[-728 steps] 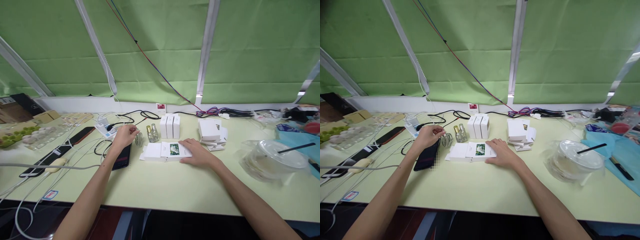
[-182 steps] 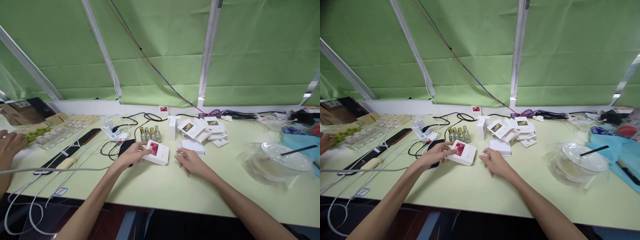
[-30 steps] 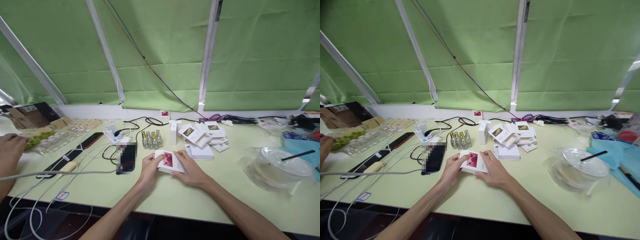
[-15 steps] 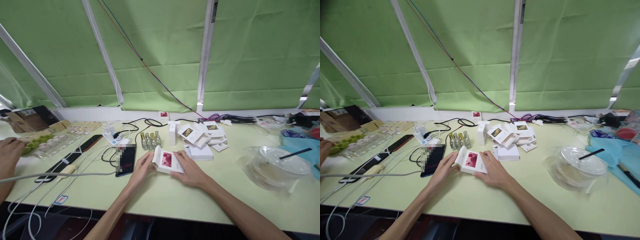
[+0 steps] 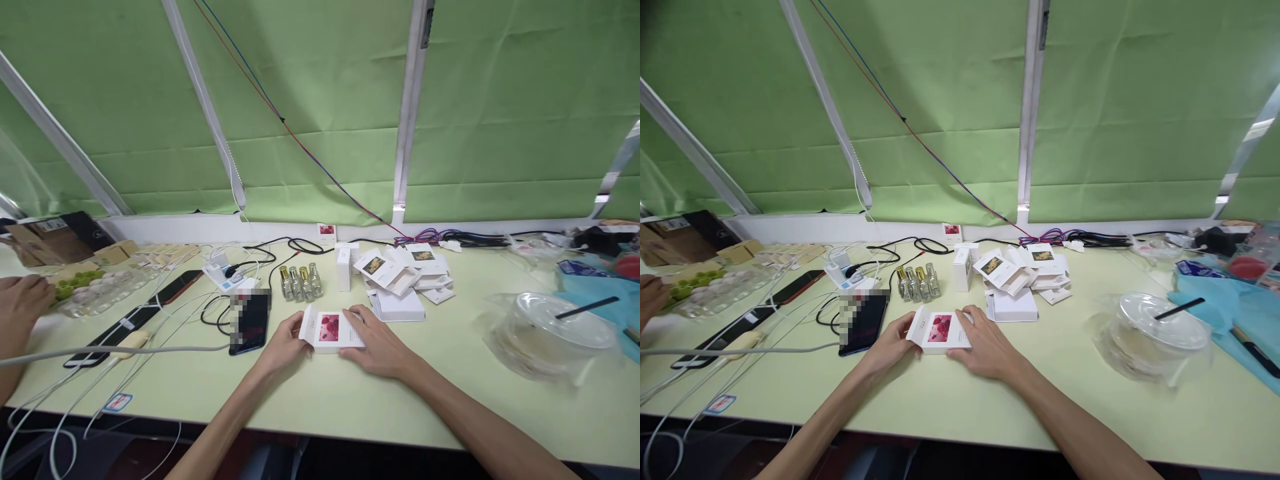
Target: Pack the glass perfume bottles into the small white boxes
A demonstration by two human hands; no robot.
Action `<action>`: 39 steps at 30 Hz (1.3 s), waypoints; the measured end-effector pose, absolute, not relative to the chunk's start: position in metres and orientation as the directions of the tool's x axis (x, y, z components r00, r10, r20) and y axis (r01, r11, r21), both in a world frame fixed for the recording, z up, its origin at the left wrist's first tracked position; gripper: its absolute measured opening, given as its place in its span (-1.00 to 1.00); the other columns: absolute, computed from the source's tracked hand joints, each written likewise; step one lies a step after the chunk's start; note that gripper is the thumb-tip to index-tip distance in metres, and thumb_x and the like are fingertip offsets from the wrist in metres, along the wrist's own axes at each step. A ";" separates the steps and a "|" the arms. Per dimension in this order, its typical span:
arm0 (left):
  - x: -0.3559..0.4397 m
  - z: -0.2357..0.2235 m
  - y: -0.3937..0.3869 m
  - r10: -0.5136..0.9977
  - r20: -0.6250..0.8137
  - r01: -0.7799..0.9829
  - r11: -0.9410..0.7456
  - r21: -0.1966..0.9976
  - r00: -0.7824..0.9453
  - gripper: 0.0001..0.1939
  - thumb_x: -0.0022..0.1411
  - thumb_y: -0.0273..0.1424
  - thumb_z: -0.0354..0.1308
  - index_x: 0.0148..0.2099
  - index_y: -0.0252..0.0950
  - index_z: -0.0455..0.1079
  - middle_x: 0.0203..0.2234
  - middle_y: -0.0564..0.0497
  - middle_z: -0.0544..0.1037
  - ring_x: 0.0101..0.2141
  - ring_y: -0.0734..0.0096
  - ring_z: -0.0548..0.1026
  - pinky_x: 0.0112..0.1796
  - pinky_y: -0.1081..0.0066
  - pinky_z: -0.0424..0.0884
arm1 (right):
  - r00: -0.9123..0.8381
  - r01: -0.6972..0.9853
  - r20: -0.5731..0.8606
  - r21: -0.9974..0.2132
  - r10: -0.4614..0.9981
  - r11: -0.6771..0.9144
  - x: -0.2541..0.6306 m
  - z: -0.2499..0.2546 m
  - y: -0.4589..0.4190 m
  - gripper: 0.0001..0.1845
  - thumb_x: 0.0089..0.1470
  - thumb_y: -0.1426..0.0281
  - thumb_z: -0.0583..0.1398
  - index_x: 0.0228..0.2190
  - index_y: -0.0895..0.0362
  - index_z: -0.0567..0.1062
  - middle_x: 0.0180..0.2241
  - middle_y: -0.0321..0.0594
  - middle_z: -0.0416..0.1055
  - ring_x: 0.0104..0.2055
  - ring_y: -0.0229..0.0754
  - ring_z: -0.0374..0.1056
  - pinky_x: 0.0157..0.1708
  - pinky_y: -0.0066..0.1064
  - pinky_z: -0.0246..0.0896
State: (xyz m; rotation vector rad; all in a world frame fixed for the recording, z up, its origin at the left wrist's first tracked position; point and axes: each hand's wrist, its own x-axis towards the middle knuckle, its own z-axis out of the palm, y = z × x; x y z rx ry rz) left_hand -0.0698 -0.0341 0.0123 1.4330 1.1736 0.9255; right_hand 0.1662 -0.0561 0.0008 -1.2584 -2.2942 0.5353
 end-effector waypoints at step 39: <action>-0.077 0.015 -0.026 0.933 -0.126 0.406 -0.023 0.913 0.337 -0.60 -0.09 -0.51 0.08 -0.14 -0.42 0.51 -0.55 0.11 0.47 -0.70 0.68 0.12 -0.68 0.59 0.02 | -0.494 0.680 0.214 -0.509 0.843 0.527 0.168 -0.002 -0.054 -0.11 0.14 0.05 0.24 0.34 0.20 0.13 0.28 0.09 0.16 0.32 0.09 0.07 0.28 -0.11 0.09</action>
